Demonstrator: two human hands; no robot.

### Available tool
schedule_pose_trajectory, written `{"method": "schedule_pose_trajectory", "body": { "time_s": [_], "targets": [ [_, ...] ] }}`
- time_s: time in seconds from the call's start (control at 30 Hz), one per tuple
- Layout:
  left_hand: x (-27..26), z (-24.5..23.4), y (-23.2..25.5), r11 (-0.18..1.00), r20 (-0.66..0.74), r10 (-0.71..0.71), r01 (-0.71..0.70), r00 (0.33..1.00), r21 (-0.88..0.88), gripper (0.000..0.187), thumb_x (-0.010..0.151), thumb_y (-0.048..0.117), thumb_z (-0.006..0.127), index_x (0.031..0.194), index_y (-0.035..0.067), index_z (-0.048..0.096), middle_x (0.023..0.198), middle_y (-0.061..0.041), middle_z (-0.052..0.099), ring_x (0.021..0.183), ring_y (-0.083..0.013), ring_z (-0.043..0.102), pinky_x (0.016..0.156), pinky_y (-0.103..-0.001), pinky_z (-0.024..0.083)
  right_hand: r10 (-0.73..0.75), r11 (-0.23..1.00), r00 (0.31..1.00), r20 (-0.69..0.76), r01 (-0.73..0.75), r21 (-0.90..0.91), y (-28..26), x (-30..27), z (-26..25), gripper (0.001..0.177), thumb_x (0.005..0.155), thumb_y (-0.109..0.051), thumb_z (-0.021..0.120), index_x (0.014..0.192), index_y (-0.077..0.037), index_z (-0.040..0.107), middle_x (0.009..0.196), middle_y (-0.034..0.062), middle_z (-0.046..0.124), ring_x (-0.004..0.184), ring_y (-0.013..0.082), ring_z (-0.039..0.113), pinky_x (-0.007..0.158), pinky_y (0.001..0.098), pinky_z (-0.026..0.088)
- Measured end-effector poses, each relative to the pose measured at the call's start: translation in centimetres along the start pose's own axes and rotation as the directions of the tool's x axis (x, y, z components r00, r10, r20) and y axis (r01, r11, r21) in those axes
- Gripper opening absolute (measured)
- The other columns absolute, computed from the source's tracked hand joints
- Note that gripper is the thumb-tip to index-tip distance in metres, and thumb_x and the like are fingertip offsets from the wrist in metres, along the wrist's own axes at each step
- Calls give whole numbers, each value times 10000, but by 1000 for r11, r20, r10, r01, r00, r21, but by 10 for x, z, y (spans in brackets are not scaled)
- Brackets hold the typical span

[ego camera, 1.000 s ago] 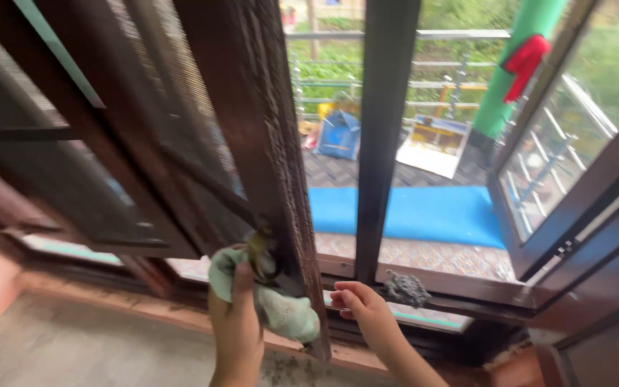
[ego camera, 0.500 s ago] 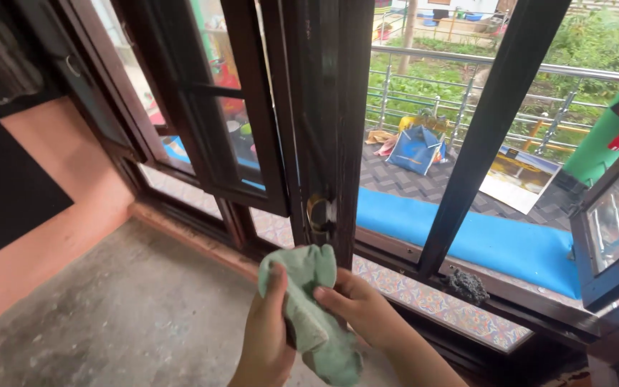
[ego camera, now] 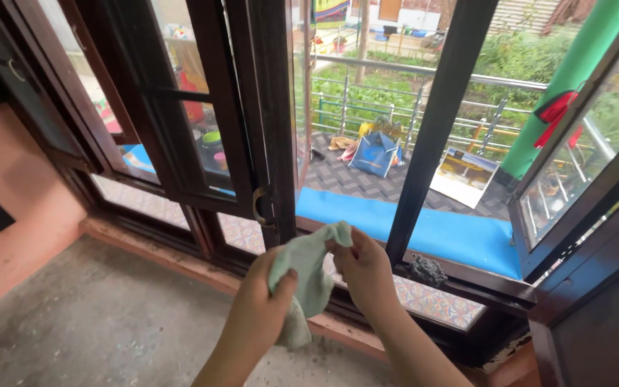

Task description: Cleaning a wooden window frame and mesh screen using a wet cloth and a scrubbing tool.

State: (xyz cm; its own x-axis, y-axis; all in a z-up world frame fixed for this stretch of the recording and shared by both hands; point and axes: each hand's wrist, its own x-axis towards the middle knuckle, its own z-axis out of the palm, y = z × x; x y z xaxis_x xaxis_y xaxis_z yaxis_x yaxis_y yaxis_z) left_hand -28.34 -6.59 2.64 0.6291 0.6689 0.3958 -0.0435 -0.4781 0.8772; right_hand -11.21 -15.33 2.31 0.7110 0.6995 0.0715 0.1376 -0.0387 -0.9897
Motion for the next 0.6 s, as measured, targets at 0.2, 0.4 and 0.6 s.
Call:
{"method": "schedule_pose_trajectory", "body": {
  "time_s": [0.2,0.4,0.6],
  "targets": [
    [-1,-6,97,993,621,121,-88,774,-84,465,970,207,668,1402,91,541,1452,-102,514,1314,-256,546,895,-369,563,-141,549,976,-165,216,807,35,19,-18,257,1001,-197,516,1224,-101,601,1116,110,674,952,220,688,800,365,580],
    [57,-11,94,720,-146,556,-386,818,577,548,896,171,753,1408,120,564,1459,-142,550,1349,-344,542,1122,-453,459,-208,436,971,-120,202,877,41,1,-30,308,1007,-219,523,1289,-105,570,1163,122,667,986,239,685,822,382,576],
    [123,1,105,607,-274,664,-286,696,742,992,792,310,829,1536,-45,277,1524,-330,364,1442,-465,334,1140,-573,341,-281,330,959,-21,117,937,85,44,-23,379,1013,-246,532,1366,-108,534,1219,138,659,1027,263,682,847,403,571]
  ]
}}
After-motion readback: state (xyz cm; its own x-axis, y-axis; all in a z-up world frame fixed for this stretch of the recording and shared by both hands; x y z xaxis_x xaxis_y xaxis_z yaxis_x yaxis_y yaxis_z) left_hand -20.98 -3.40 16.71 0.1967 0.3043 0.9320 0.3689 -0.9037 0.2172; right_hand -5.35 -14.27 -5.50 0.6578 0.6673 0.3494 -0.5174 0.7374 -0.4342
